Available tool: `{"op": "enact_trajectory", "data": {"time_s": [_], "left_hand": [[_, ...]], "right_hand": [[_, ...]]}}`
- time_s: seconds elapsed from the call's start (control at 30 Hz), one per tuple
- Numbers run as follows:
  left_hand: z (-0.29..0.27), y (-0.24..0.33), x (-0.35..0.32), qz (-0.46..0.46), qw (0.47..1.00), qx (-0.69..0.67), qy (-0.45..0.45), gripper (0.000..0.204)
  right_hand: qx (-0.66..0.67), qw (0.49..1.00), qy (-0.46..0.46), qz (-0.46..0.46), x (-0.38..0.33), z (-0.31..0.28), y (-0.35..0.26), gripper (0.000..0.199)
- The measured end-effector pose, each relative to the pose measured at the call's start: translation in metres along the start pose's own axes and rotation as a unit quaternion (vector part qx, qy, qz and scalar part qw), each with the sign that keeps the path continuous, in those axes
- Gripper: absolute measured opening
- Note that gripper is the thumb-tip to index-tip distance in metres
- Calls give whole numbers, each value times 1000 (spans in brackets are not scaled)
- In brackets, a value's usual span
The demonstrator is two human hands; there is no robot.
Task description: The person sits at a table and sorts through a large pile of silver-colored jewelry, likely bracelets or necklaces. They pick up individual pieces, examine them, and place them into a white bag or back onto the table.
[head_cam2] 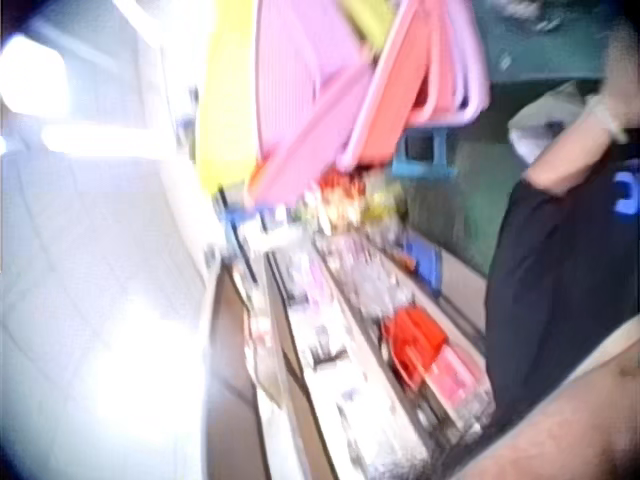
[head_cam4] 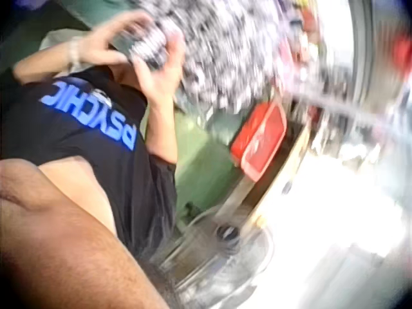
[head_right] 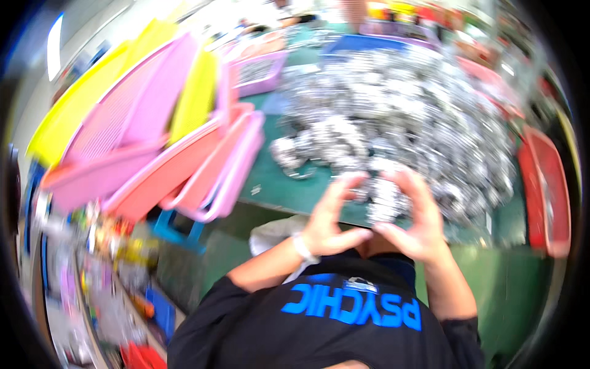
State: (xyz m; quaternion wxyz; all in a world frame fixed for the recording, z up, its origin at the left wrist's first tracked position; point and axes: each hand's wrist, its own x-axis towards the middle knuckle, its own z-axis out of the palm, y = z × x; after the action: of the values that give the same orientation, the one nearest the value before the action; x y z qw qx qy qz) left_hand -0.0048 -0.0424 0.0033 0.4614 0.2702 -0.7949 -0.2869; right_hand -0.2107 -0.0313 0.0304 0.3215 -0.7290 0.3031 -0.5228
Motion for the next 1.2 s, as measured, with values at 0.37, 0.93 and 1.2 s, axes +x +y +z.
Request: {"op": "enact_trajectory", "data": {"time_s": [0.37,0.93,1.2], "left_hand": [[6,-12,-18,-62,992,-83,72,62],[-7,-20,-25,-91,992,18,82,35],[-11,-17,-26,-79,992,56,82,28]], "right_hand": [[-211,970,90,-77,-5,-89,-38,74],[-677,687,225,140,-22,-366,35,60],[-460,886,65,0,58,-149,28,41]]}}
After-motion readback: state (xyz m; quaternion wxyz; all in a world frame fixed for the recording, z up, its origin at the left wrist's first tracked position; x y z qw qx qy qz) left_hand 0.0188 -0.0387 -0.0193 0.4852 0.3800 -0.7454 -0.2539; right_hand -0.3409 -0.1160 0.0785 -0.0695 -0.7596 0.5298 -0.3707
